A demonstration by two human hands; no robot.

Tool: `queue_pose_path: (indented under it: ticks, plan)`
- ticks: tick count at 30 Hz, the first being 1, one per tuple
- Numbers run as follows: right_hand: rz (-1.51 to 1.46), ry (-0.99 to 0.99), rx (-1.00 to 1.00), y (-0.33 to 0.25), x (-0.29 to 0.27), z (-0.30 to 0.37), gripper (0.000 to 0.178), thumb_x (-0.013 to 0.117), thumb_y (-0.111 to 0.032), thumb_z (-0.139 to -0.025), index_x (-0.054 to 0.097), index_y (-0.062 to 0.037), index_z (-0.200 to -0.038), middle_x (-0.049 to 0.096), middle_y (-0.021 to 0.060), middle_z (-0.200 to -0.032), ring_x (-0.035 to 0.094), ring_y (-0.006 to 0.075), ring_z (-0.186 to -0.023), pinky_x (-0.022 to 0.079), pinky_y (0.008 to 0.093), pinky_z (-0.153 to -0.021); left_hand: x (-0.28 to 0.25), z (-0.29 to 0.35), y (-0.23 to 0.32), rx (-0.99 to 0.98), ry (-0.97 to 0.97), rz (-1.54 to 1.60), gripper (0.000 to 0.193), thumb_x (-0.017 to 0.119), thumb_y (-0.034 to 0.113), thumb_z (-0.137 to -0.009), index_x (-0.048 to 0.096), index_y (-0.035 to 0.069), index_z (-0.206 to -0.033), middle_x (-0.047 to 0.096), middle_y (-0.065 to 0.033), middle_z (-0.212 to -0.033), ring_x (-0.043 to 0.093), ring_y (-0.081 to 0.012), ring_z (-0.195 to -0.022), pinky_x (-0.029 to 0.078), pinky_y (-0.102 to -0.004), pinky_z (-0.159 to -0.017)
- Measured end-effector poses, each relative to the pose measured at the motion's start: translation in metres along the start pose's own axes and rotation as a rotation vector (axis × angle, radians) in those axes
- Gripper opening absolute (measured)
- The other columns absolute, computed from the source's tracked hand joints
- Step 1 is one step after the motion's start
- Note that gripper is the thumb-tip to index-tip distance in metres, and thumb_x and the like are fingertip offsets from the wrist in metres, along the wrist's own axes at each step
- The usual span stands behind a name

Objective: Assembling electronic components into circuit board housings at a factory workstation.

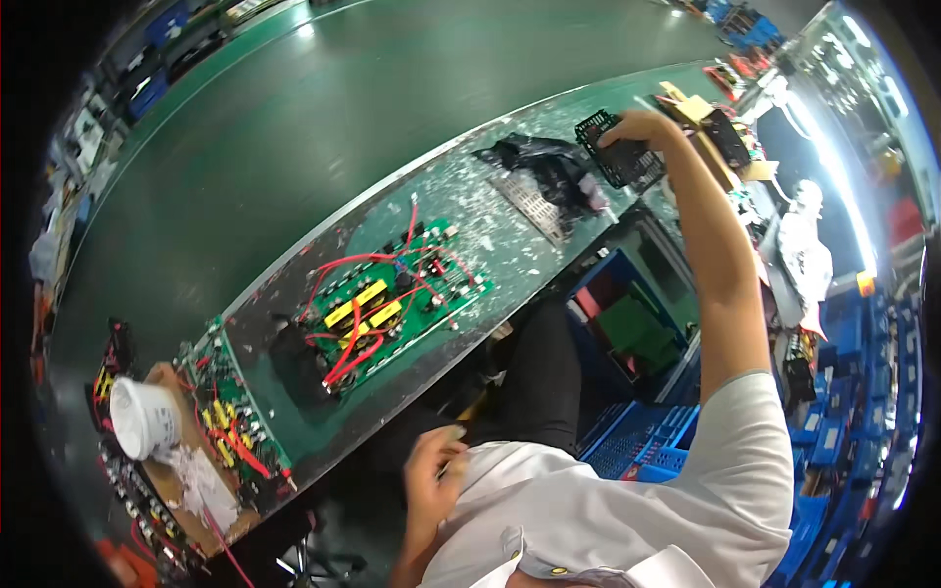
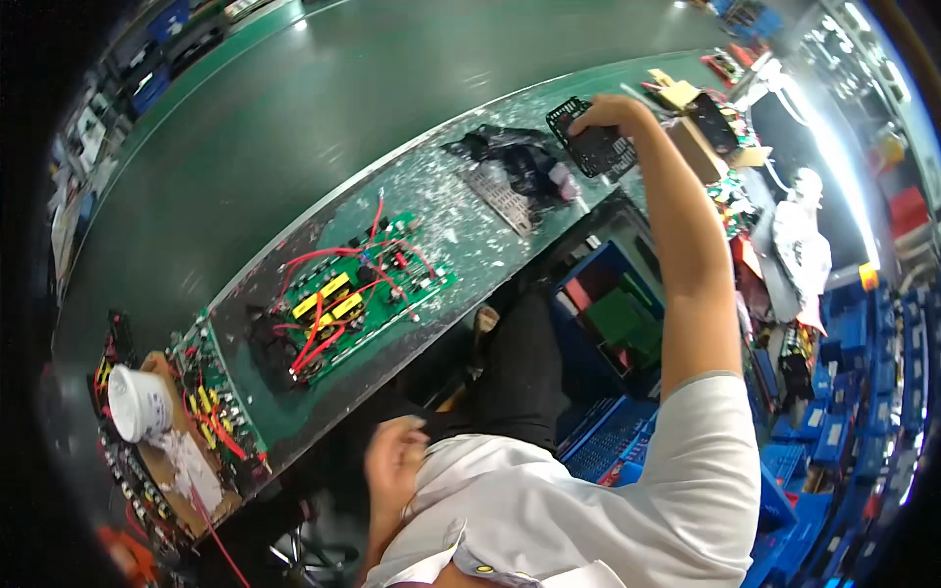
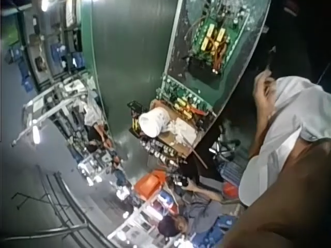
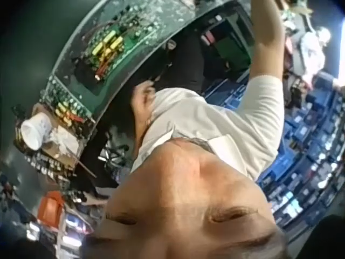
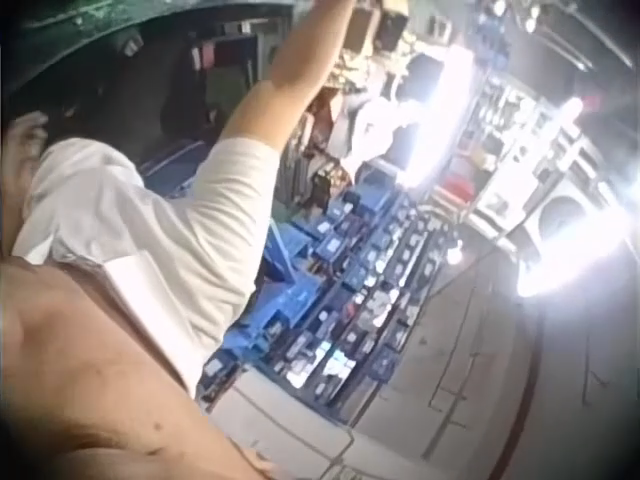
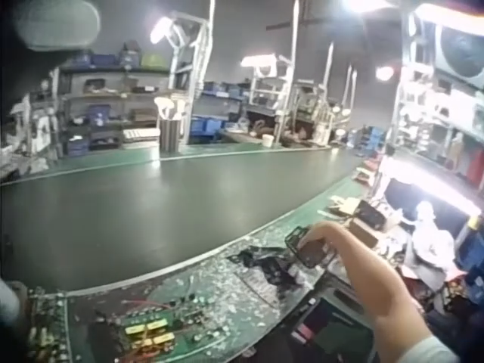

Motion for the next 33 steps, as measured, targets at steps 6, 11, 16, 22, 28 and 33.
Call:
queue_pose_path:
  ticks: [6,11,16,22,28,33]
  plan:
    - [0.466,0.172,-0.089,-0.026,0.005,-0.005,0.043,0.082,-0.027,-0.064,0.070,0.0067,-0.087,0.069,0.0155,-0.079,0.065,0.0253,-0.066,0.052,0.0416,-0.054,-0.005,0.029,-0.059,-0.249,-0.165,-0.300,0.036,0.070,0.003,-0.085,0.061,-0.001,-0.120,0.059,-0.0109,-0.123,0.065,-0.0160,-0.087,0.053,-0.0273,-0.072]
    - [0.844,0.442,-0.338,-0.049,-0.044,-0.009,0.055,0.077,-0.026,-0.065,0.066,-0.0014,-0.112,0.070,0.0165,-0.095,0.068,0.0300,-0.081,0.055,0.0422,-0.069,0.008,-0.003,-0.029,-0.183,-0.406,-0.352,0.034,0.072,0.003,-0.084,0.063,0.000,-0.117,0.059,-0.0105,-0.122,0.064,-0.0141,-0.087,0.052,-0.0252,-0.065]
    - [-0.307,0.534,-0.916,-0.119,0.088,0.163,0.034,0.077,-0.027,-0.084,0.067,-0.0013,-0.105,0.070,0.0069,-0.090,0.065,0.0121,-0.080,0.052,0.0255,-0.072,0.003,-0.084,0.013,0.003,-0.080,0.202,0.058,0.067,0.003,-0.087,0.043,0.006,-0.139,0.054,-0.0108,-0.127,0.062,-0.0198,-0.096,0.051,-0.0288,-0.078]
    - [-1.020,0.081,-0.808,-0.114,0.235,0.207,0.044,0.080,-0.018,-0.081,0.058,-0.0029,-0.116,0.066,0.0049,-0.099,0.063,0.0129,-0.092,0.052,0.0287,-0.082,0.024,-0.185,0.099,0.151,0.046,0.370,0.056,0.068,0.022,-0.091,0.048,-0.001,-0.139,0.060,-0.0052,-0.122,0.060,-0.0152,-0.105,0.049,-0.0270,-0.090]
    - [-1.376,-0.655,-0.937,-0.159,0.342,0.239,0.077,0.067,-0.024,-0.093,0.023,-0.0069,-0.153,0.047,0.0157,-0.143,0.046,0.0245,-0.133,0.037,0.0386,-0.109,-0.078,-0.266,0.161,0.363,0.214,0.821,0.019,0.061,0.016,-0.096,0.062,0.005,-0.111,0.066,-0.0075,-0.097,0.062,-0.0154,-0.081,0.051,-0.0246,-0.060]
    - [-1.574,-0.752,-0.600,-0.158,0.413,0.276,0.057,0.059,-0.025,-0.099,0.036,-0.0027,-0.146,0.053,0.0117,-0.137,0.051,0.0197,-0.127,0.041,0.0349,-0.106,-0.093,-0.312,0.196,0.327,0.216,0.901,0.015,0.062,0.013,-0.095,0.061,0.002,-0.105,0.064,-0.0098,-0.090,0.062,-0.0184,-0.075,0.052,-0.0273,-0.058]
Point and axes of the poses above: each hand's wrist, its own z-axis away from the middle knuckle, its own x-axis out of the palm, y = z × x, the point moved 4 cm from there along -z, towards the middle knuckle
